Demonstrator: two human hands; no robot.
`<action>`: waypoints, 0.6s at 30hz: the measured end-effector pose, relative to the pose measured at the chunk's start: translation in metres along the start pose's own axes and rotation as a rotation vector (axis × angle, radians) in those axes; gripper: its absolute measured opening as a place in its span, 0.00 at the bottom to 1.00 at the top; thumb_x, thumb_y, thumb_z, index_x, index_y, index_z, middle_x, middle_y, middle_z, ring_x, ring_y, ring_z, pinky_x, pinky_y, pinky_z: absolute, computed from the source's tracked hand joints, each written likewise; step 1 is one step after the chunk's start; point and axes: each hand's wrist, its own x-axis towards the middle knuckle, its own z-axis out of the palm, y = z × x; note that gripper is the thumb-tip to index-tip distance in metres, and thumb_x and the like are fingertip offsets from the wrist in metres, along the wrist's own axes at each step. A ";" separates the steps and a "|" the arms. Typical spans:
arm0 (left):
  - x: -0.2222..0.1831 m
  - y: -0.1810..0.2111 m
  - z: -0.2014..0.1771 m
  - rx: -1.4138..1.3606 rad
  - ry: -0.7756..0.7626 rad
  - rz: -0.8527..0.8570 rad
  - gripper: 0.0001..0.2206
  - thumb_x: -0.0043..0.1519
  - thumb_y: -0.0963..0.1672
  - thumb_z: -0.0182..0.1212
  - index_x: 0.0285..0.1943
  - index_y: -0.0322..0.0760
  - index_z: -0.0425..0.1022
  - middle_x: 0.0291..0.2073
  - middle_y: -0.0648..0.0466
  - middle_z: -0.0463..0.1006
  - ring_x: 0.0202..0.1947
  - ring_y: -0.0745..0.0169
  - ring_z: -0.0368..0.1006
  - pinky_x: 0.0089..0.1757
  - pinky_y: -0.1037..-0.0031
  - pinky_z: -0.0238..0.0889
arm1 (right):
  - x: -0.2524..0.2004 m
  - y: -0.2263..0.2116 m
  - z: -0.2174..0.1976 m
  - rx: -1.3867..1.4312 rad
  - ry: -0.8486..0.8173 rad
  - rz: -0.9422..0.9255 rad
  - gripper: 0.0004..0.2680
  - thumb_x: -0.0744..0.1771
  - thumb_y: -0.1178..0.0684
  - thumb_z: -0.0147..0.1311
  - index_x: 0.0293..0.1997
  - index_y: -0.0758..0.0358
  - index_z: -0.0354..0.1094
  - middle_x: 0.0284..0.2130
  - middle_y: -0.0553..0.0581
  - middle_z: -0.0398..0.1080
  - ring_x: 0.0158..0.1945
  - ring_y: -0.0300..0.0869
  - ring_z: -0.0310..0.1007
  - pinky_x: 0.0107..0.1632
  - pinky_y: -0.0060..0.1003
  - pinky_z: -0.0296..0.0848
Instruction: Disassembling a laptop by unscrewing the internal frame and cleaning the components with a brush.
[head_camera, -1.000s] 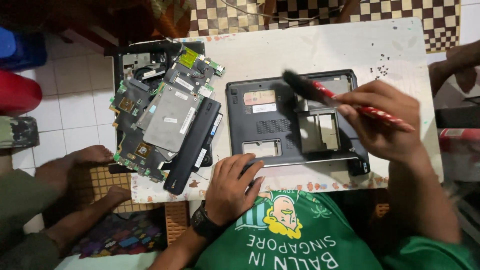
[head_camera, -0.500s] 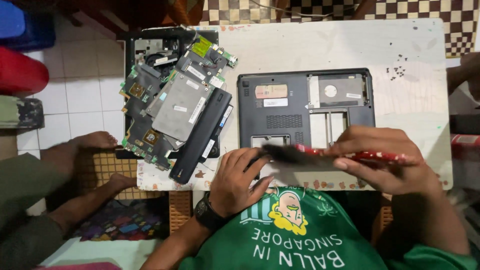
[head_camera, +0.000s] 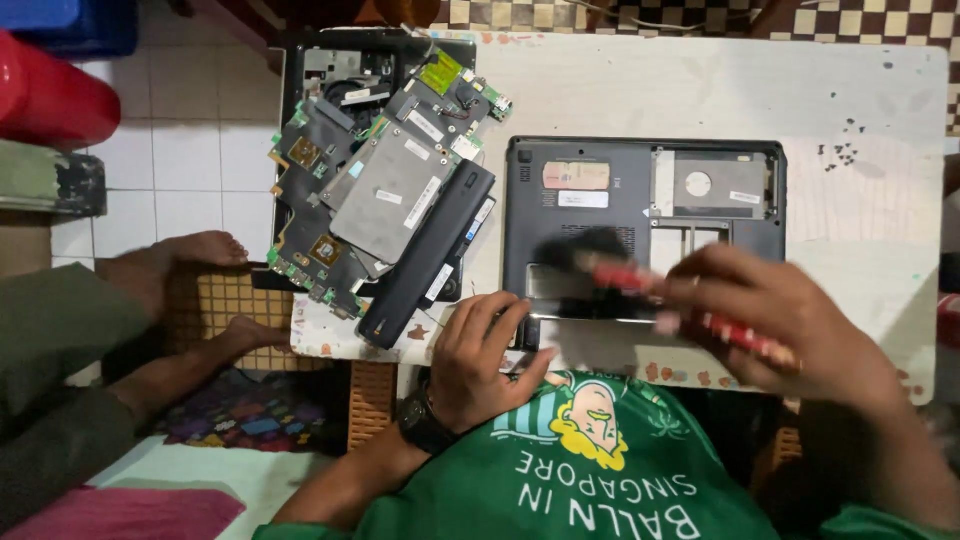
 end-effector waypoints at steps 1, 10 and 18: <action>-0.004 -0.002 -0.001 0.005 -0.046 0.004 0.24 0.57 0.52 0.71 0.52 0.29 0.77 0.47 0.42 0.78 0.46 0.47 0.75 0.44 0.60 0.73 | -0.002 -0.002 -0.001 0.140 -0.152 -0.011 0.15 0.65 0.55 0.44 0.57 0.58 0.68 0.45 0.58 0.69 0.36 0.40 0.78 0.30 0.28 0.87; -0.015 -0.013 -0.007 -0.093 -0.129 0.041 0.23 0.53 0.40 0.71 0.57 0.24 0.73 0.52 0.39 0.76 0.53 0.43 0.74 0.54 0.60 0.72 | 0.049 -0.046 -0.001 0.218 -0.212 -0.098 0.11 0.68 0.51 0.47 0.53 0.59 0.71 0.37 0.50 0.77 0.20 0.31 0.81 0.14 0.21 0.79; -0.016 -0.015 -0.002 -0.096 -0.066 0.042 0.19 0.55 0.44 0.75 0.48 0.25 0.76 0.49 0.39 0.78 0.49 0.45 0.76 0.47 0.63 0.76 | 0.063 -0.050 -0.005 0.048 -0.180 -0.072 0.12 0.66 0.52 0.53 0.54 0.58 0.70 0.42 0.54 0.75 0.28 0.36 0.81 0.24 0.27 0.80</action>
